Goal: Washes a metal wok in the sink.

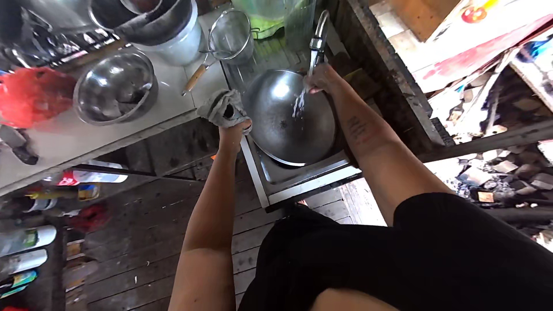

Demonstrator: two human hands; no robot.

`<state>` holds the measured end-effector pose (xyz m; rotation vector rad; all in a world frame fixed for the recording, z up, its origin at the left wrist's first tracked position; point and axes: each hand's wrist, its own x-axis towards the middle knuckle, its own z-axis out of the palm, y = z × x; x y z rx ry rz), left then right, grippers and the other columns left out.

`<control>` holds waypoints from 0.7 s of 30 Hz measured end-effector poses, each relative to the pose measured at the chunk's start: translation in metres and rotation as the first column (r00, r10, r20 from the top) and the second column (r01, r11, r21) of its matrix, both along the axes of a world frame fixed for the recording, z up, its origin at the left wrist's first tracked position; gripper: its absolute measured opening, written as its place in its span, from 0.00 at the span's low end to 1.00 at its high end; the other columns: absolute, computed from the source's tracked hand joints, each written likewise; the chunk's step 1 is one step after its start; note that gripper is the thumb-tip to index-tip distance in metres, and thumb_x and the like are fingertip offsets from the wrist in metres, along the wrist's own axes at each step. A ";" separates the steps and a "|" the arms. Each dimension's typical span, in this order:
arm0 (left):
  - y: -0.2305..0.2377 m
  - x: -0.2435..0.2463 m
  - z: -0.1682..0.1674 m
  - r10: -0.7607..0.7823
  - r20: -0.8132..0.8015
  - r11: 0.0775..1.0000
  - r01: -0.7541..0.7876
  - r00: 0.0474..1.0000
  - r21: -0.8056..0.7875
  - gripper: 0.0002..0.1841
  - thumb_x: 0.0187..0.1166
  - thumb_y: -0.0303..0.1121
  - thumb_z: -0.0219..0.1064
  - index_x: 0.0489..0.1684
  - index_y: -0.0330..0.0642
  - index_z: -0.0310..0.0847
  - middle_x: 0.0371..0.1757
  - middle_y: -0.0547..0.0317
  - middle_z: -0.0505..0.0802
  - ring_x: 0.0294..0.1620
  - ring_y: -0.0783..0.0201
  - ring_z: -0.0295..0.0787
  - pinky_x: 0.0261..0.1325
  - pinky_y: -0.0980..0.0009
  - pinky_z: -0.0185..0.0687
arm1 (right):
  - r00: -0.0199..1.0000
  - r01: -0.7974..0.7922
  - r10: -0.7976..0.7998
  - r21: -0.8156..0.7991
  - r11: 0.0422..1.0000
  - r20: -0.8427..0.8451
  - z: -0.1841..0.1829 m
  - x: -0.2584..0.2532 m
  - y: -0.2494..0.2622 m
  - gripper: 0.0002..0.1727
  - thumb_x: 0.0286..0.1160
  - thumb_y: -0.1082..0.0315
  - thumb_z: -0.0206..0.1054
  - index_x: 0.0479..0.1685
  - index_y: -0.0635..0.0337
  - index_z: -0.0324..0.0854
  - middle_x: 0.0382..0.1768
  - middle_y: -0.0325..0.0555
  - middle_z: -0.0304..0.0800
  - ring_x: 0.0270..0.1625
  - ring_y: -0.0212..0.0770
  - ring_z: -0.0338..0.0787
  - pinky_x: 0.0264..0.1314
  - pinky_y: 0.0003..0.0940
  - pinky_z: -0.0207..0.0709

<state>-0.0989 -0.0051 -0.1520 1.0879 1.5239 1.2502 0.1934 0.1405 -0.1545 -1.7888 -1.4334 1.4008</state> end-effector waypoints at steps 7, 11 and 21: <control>-0.002 0.004 -0.003 0.070 -0.015 0.995 -0.069 0.997 0.078 0.36 0.56 0.17 0.82 0.70 0.29 0.72 0.62 0.45 0.87 0.64 0.62 0.85 0.69 0.64 0.83 | 0.990 -0.048 0.045 -0.017 0.999 -0.131 0.003 -0.009 -0.004 0.17 0.84 0.70 0.67 0.68 0.63 0.79 0.50 0.49 0.91 0.43 0.35 0.91 0.50 0.32 0.87; -0.013 0.009 0.008 0.124 -0.048 0.986 -0.117 0.991 0.122 0.38 0.59 0.24 0.85 0.74 0.29 0.70 0.66 0.45 0.87 0.67 0.62 0.85 0.73 0.63 0.82 | 0.972 0.166 -0.165 -0.009 0.986 -0.169 -0.007 -0.010 0.001 0.23 0.93 0.51 0.54 0.61 0.63 0.81 0.37 0.45 0.89 0.32 0.36 0.87 0.37 0.33 0.85; -0.007 0.002 0.016 0.069 -0.121 0.997 -0.064 0.990 0.049 0.37 0.59 0.29 0.87 0.72 0.30 0.74 0.64 0.39 0.89 0.68 0.52 0.86 0.74 0.53 0.80 | 0.998 -0.021 0.012 -0.152 0.988 -0.060 -0.004 -0.004 0.000 0.20 0.94 0.54 0.54 0.62 0.62 0.78 0.38 0.42 0.83 0.33 0.32 0.81 0.38 0.30 0.80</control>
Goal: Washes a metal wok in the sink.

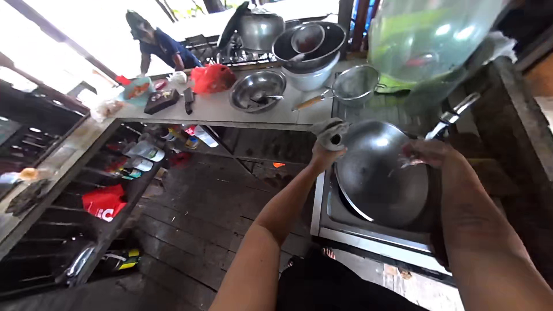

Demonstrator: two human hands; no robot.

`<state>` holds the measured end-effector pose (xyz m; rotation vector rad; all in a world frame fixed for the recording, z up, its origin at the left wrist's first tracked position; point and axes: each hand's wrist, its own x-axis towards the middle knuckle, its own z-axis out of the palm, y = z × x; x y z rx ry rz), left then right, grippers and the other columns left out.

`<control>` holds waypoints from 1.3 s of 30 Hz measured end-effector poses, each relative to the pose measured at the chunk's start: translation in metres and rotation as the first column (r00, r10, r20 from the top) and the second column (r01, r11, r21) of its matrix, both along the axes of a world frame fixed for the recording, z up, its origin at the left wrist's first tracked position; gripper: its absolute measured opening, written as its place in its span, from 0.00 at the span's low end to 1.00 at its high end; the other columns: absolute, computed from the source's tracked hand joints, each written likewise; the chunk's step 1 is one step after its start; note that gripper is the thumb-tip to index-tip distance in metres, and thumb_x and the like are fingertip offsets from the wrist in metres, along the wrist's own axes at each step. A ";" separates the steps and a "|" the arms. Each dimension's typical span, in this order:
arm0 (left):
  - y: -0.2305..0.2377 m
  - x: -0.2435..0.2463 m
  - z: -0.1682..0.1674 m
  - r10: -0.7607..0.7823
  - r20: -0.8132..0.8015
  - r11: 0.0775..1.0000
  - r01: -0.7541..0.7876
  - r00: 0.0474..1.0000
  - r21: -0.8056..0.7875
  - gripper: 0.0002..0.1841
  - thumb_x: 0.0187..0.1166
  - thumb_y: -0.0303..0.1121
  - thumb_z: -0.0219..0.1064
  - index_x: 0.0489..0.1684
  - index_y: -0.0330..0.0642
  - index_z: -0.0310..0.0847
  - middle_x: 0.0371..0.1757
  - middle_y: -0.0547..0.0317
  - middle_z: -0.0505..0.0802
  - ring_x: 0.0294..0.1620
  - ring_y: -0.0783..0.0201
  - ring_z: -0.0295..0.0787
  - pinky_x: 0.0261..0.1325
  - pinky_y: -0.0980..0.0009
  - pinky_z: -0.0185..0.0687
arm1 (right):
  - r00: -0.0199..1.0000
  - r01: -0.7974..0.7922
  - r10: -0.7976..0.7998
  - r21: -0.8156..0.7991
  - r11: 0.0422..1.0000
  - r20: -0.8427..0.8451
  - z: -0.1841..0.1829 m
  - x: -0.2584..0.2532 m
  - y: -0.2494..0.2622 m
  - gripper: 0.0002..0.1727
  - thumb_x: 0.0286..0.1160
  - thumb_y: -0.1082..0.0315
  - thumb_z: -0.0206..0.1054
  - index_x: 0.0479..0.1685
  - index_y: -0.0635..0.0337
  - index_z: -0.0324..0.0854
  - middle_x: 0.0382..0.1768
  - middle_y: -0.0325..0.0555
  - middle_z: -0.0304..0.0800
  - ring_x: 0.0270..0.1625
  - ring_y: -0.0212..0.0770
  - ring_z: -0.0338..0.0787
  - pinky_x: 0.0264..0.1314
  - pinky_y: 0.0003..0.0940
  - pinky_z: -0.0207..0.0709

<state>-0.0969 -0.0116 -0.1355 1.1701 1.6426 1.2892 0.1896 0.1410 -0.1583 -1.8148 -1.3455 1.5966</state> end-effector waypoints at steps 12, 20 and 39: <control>0.001 0.003 0.003 0.012 0.027 1.000 -0.011 1.000 -0.028 0.36 0.58 0.22 0.84 0.71 0.30 0.74 0.60 0.46 0.89 0.60 0.62 0.88 0.65 0.63 0.87 | 0.924 -0.379 0.383 0.142 0.914 0.001 -0.024 0.000 0.021 0.21 0.88 0.65 0.61 0.75 0.61 0.77 0.51 0.57 0.90 0.42 0.42 0.91 0.47 0.38 0.88; 0.005 0.000 -0.008 -0.024 0.061 0.999 0.021 0.998 0.048 0.32 0.57 0.18 0.81 0.66 0.29 0.75 0.56 0.49 0.90 0.57 0.65 0.88 0.64 0.66 0.86 | 0.985 0.160 -0.136 0.249 0.955 -0.109 -0.006 0.007 0.006 0.17 0.80 0.74 0.67 0.66 0.66 0.82 0.51 0.53 0.91 0.44 0.40 0.91 0.52 0.38 0.87; 0.040 0.128 0.206 -0.282 -0.806 0.930 0.354 0.520 -0.097 0.34 0.66 0.40 0.77 0.73 0.36 0.75 0.66 0.45 0.89 0.74 0.49 0.82 0.80 0.43 0.66 | 0.995 -0.093 0.086 0.163 0.982 0.045 0.010 0.021 -0.029 0.18 0.88 0.65 0.63 0.70 0.64 0.78 0.55 0.55 0.89 0.47 0.41 0.90 0.53 0.39 0.85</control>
